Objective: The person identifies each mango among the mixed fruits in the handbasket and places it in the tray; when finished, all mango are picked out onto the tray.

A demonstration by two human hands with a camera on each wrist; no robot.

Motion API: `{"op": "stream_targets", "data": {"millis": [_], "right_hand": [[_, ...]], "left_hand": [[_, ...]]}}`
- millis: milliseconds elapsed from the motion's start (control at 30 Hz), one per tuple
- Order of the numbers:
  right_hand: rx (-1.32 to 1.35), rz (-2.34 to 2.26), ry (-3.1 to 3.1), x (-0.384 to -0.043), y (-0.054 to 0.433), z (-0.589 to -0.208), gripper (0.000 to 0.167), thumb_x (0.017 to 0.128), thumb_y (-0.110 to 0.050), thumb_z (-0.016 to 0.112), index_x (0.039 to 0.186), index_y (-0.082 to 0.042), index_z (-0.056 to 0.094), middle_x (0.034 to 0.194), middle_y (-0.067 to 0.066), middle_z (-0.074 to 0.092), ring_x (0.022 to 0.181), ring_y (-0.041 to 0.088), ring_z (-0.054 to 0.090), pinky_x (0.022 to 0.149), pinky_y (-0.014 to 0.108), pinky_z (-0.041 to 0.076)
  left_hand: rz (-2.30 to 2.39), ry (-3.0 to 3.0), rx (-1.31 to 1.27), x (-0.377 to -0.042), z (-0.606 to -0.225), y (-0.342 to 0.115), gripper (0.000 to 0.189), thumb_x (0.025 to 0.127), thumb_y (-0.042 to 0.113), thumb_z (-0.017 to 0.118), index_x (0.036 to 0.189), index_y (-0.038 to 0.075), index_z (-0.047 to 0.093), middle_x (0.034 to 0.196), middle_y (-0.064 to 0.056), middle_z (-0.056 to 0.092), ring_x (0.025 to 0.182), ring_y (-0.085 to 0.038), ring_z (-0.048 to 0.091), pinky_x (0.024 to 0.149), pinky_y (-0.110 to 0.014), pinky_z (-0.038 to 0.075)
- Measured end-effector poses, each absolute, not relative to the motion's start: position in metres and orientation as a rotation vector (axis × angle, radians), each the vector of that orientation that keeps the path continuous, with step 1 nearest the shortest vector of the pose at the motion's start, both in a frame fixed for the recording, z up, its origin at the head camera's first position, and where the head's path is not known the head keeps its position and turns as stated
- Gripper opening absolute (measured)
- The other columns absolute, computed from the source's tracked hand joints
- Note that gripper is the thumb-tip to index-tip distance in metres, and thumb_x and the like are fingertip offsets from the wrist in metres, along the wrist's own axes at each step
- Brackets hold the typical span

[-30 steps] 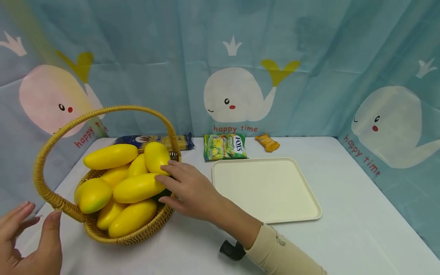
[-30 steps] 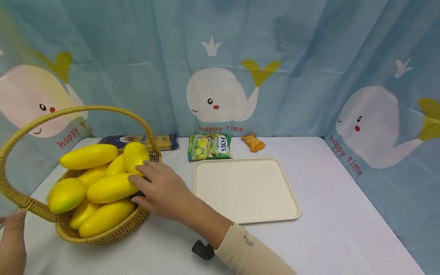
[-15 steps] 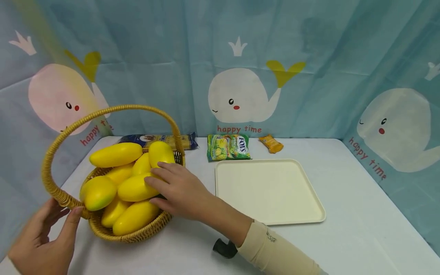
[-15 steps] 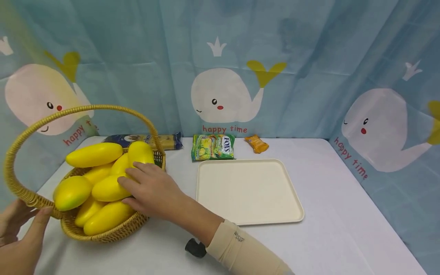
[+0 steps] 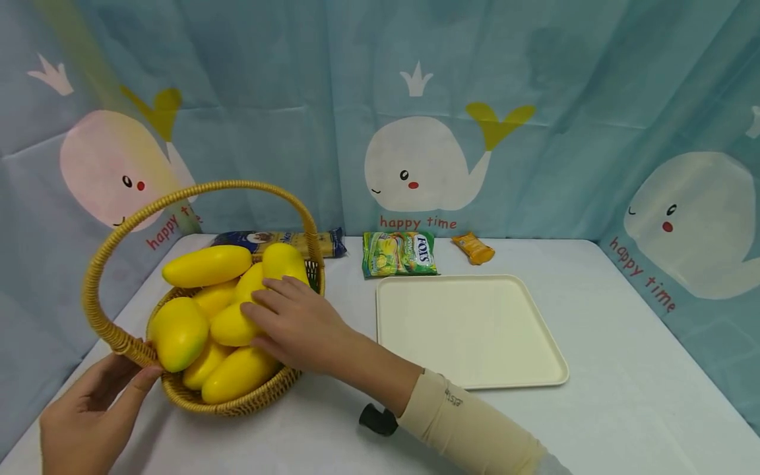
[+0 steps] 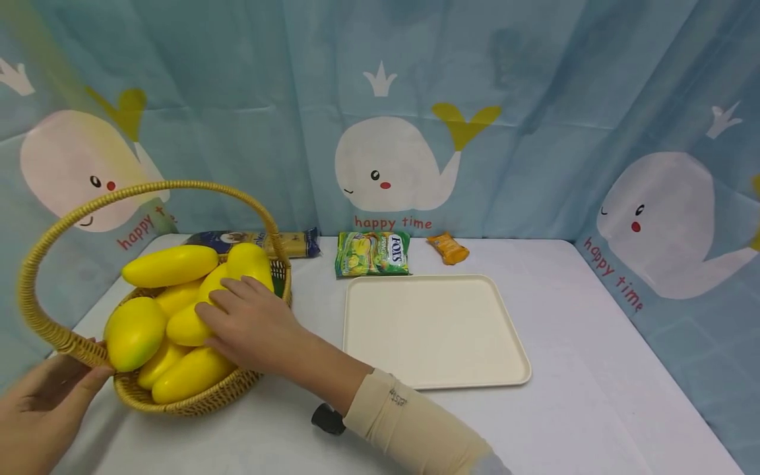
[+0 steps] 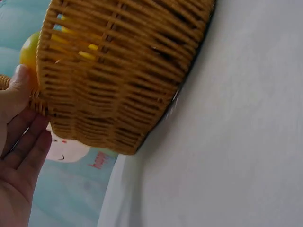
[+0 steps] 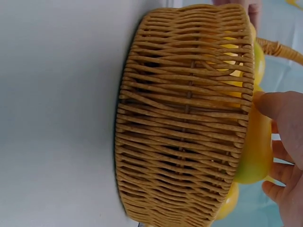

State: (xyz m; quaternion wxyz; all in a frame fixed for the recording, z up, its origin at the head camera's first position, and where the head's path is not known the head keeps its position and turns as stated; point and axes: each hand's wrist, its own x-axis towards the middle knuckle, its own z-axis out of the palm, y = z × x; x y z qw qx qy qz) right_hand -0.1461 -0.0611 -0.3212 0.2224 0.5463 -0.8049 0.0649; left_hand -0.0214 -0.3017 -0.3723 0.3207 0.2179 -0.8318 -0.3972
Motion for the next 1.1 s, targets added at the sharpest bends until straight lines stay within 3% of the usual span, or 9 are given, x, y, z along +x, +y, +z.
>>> {"op": "stream_targets", "data": {"millis": [167,367,533,733,933,1100], "right_hand": [[1.518,0.162,-2.252,-0.147,-0.067,-0.318,0.044,0.101,-0.041,0.059,0.137,-0.015,0.059,0.135,0.001,0.059,0.135,0.022,0.045,0.12,0.036,0.027],[1.536,0.1,-2.31,-0.148,-0.074,-0.315,0.054,0.1,-0.047,0.058,0.142,-0.014,0.054,0.137,0.0,0.058,0.133,0.02,0.045,0.119,0.033,0.028],[1.516,0.038,-2.358,-0.146,-0.078,-0.311,0.061,0.097,-0.052,0.06,0.143,-0.014,0.052,0.133,-0.002,0.057,0.121,0.016,0.047,0.104,0.026,0.04],[1.485,0.029,-2.365,-0.143,-0.08,-0.31,0.054,0.098,-0.047,0.061,0.143,-0.016,0.053,0.127,-0.002,0.059,0.11,0.015,0.049,0.088,0.024,0.045],[1.462,0.104,-2.336,-0.142,-0.073,-0.317,0.052,0.098,-0.045,0.062,0.144,-0.021,0.053,0.128,0.002,0.058,0.111,0.017,0.049,0.093,0.024,0.045],[1.495,0.25,-2.254,-0.144,-0.066,-0.326,0.053,0.097,-0.041,0.064,0.143,-0.017,0.053,0.131,0.007,0.057,0.114,0.019,0.051,0.1,0.024,0.043]], "left_hand": [[-1.003,-2.255,0.618,-0.019,-0.378,-0.305,0.045,0.086,0.014,0.082,0.127,0.003,0.068,0.11,0.002,0.066,0.091,0.016,0.05,0.082,0.0,0.043],[-0.963,-2.287,0.319,-0.02,-0.381,-0.306,0.042,0.087,-0.002,0.076,0.127,-0.003,0.062,0.114,0.014,0.055,0.1,0.009,0.049,0.086,0.001,0.04],[-1.045,-2.249,0.202,-0.024,-0.378,-0.303,0.043,0.082,-0.015,0.071,0.123,-0.008,0.06,0.115,0.01,0.055,0.1,0.0,0.053,0.085,-0.001,0.044],[-1.07,-2.214,0.308,-0.027,-0.38,-0.299,0.041,0.082,-0.013,0.072,0.12,-0.001,0.063,0.115,0.007,0.058,0.096,-0.001,0.055,0.083,-0.001,0.044],[-1.113,-2.161,0.397,-0.031,-0.384,-0.293,0.038,0.085,-0.008,0.071,0.121,0.001,0.063,0.114,0.003,0.061,0.098,-0.002,0.056,0.085,-0.002,0.045],[-1.104,-2.15,0.492,-0.031,-0.385,-0.29,0.038,0.086,-0.005,0.071,0.123,0.002,0.063,0.112,0.004,0.06,0.097,-0.001,0.055,0.084,-0.001,0.044]]}}
